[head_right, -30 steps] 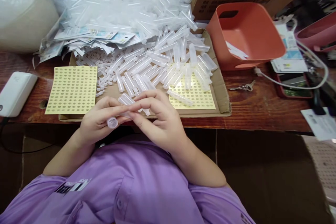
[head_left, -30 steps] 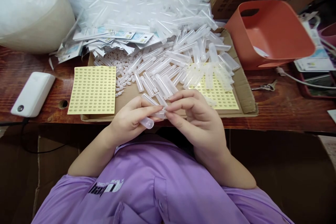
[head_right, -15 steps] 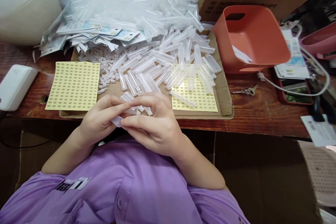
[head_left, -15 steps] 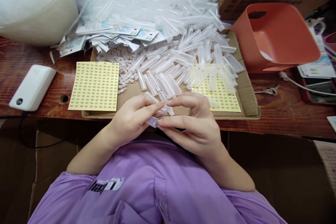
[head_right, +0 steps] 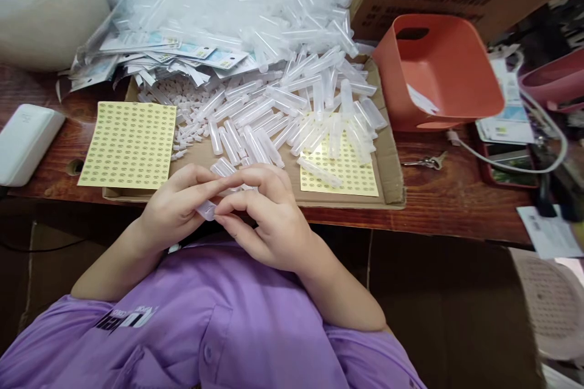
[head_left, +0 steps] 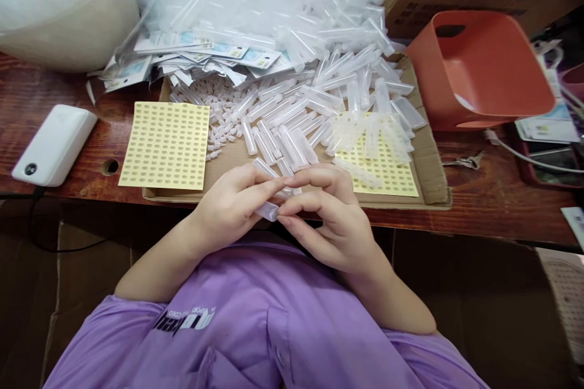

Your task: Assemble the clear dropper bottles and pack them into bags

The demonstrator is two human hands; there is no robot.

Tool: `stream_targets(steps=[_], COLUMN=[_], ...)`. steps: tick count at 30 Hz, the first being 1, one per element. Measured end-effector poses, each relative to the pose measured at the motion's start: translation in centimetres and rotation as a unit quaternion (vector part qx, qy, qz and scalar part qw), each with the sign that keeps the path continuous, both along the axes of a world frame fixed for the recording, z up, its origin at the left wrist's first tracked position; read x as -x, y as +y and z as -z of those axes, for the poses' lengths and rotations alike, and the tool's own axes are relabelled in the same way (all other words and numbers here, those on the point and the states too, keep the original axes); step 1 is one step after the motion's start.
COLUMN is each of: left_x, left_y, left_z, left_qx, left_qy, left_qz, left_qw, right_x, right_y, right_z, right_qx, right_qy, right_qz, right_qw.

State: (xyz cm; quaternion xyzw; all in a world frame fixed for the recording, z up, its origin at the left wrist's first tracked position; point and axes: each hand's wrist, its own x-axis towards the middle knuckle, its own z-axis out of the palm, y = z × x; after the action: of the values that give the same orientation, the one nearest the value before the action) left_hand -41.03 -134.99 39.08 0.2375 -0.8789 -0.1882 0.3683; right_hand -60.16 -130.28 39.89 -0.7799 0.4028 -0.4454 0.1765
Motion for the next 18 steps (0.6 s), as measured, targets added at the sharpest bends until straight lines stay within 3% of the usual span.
stream_targets(steps=[18], left_x=[-0.02], left_y=[0.02], left_z=[-0.27], left_qx=[-0.006], left_qy=[-0.011], left_qz=[-0.005], left_qw=[1.0], right_x=[-0.27], right_y=[-0.19], right_z=[-0.3], right_qx=[-0.068], right_qy=[-0.032], right_qz=[-0.02], right_qw=[0.997])
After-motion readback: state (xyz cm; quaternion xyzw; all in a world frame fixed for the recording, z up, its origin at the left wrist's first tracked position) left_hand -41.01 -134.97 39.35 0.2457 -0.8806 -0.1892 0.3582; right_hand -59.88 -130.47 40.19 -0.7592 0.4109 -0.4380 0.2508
